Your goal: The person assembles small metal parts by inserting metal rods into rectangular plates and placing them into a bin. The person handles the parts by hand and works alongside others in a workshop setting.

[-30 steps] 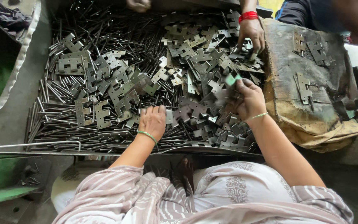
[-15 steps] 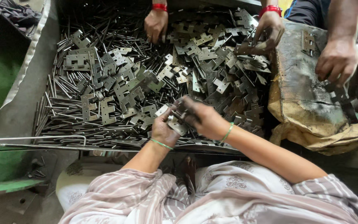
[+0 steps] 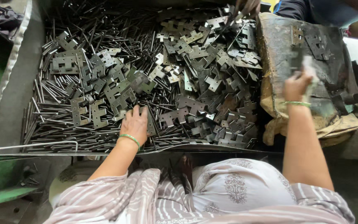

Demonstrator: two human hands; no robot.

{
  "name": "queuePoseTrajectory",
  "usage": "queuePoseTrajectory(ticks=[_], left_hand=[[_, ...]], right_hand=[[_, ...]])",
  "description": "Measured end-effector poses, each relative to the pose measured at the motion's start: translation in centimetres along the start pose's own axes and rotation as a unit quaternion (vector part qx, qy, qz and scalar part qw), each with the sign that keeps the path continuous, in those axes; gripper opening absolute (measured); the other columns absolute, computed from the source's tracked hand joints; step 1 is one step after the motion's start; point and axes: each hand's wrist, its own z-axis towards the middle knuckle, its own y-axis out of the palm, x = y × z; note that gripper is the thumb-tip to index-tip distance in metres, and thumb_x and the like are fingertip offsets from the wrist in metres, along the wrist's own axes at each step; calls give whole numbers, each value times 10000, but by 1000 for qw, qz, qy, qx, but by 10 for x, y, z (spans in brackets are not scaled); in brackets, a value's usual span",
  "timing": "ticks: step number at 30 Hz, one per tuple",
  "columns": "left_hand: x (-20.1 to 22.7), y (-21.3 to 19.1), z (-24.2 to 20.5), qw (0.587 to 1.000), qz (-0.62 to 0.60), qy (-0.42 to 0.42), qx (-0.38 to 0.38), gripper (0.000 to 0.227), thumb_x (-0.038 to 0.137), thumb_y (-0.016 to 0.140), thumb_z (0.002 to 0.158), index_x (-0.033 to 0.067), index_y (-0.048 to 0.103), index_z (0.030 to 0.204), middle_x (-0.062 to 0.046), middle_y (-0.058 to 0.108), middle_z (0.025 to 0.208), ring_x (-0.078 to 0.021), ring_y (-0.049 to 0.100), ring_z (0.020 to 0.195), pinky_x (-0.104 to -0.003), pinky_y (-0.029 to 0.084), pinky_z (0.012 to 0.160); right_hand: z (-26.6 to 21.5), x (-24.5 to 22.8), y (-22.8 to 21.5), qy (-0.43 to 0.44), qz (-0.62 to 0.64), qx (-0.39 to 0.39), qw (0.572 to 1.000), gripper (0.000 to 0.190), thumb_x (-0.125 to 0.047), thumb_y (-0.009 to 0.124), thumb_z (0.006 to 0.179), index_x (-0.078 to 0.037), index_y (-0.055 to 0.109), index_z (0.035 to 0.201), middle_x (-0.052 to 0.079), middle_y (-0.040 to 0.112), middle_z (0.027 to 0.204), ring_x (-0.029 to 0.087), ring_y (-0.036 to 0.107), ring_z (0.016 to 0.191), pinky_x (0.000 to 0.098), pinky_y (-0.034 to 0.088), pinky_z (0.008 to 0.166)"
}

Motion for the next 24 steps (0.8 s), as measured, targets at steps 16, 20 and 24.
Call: queuePoseTrajectory(ticks=[16, 20, 24], left_hand=[[-13, -17, 15, 729, -674, 32, 114, 164, -7, 797, 914, 42, 706, 1042, -175, 773, 996, -286, 758, 906, -378, 638, 822], [-35, -37, 5, 378, -923, 61, 35, 358, -155, 720, 862, 86, 656, 1117, -143, 746, 1124, -222, 743, 1009, -307, 613, 884], [-28, -34, 0, 524, -846, 96, 28, 434, -124, 656, 888, 89, 674, 1265, -89, 719, 1095, -189, 702, 1051, -318, 590, 975]], right_hand=[[-113, -193, 139, -355, -223, -414, 808, 619, -256, 692, 925, -14, 458, 1445, 262, 499, 1428, 404, 439, 1347, 534, 324, 1115], [-132, -190, 151, -435, -271, -406, 757, 717, -31, 630, 847, 13, 406, 1526, 241, 585, 1336, 371, 554, 1272, 507, 397, 1122], [-129, -178, 156, -319, -220, -440, 810, 851, 35, 657, 793, -9, 353, 1587, 233, 624, 1206, 374, 618, 1112, 520, 439, 1043]])
